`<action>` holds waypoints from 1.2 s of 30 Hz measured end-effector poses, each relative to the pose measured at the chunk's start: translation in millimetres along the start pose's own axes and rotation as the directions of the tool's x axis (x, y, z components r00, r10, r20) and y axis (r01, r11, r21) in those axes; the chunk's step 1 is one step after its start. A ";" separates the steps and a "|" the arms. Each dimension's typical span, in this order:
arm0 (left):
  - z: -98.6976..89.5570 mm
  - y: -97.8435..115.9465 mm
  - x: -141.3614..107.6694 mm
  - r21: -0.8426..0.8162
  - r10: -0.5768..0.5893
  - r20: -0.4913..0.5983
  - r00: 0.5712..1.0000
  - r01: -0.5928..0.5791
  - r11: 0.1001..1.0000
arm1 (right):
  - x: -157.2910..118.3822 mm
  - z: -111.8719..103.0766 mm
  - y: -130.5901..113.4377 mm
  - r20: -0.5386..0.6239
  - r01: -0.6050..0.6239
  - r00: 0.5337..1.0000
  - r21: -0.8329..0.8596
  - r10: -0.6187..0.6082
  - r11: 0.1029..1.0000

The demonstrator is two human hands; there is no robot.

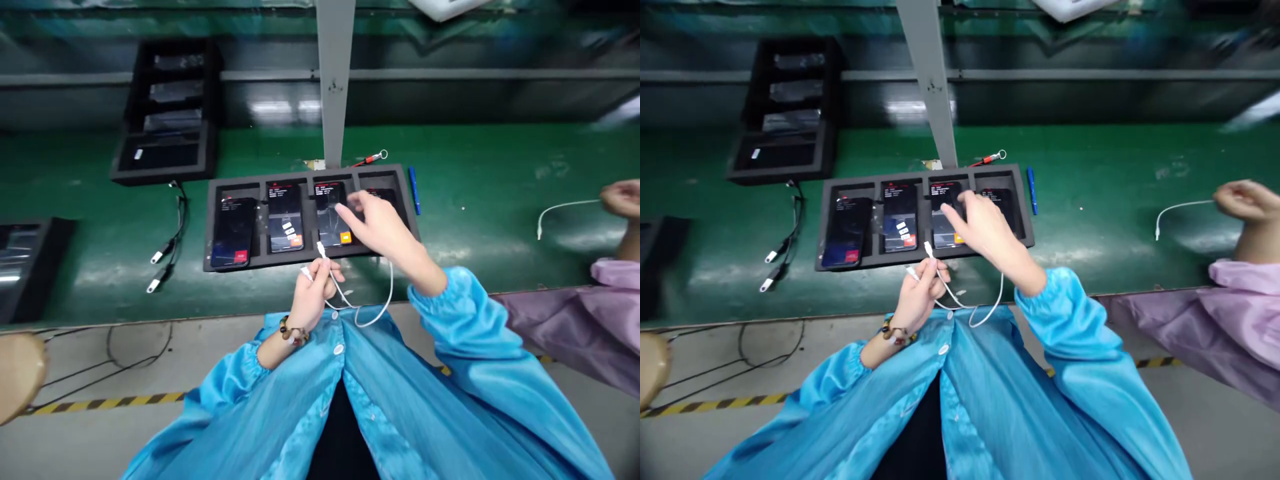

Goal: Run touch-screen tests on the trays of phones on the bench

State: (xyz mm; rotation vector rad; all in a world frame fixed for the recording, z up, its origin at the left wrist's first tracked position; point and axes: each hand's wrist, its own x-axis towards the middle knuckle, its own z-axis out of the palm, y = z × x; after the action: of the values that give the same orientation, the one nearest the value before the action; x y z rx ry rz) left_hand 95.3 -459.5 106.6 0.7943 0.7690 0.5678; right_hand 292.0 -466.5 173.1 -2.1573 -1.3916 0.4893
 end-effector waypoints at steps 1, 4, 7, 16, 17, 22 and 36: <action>1.1 0.6 -0.2 -0.006 -0.011 0.011 1.000 0.011 1.000 | 16.9 -0.8 -4.8 0.023 -0.051 0.998 -0.113 0.054 0.992; 0.1 -0.4 -1.8 0.003 -0.049 0.028 0.998 0.049 0.999 | 40.8 3.1 -20.3 0.125 -0.079 0.984 -0.331 0.127 0.940; -4.7 -3.2 1.3 0.011 -0.071 0.031 0.997 0.071 0.997 | 39.7 12.7 -25.4 0.170 -0.031 0.981 -0.348 0.095 0.937; -9.0 -2.0 2.9 0.038 -0.154 0.122 0.980 0.151 0.988 | 39.9 21.3 -8.5 0.124 -0.307 0.950 0.205 0.286 0.929; -10.2 -3.1 3.1 0.038 -0.160 0.123 0.979 0.157 0.987 | 40.2 22.3 -7.2 0.107 -0.335 0.942 0.344 0.318 0.877; -14.7 -8.3 7.2 0.026 -0.189 0.132 0.973 0.187 0.982 | 41.1 28.0 -3.7 0.278 -0.440 0.884 0.766 0.376 0.468; -12.4 -1.0 -4.2 0.114 -0.227 0.186 0.956 0.209 0.971 | 24.2 23.8 -4.5 0.509 -0.579 0.792 0.802 0.337 0.149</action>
State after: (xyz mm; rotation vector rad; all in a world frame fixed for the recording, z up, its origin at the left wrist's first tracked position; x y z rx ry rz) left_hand 83.3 -457.8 101.7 0.8252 0.6914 0.2511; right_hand 285.3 -437.4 156.3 -1.3877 -0.1565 1.4114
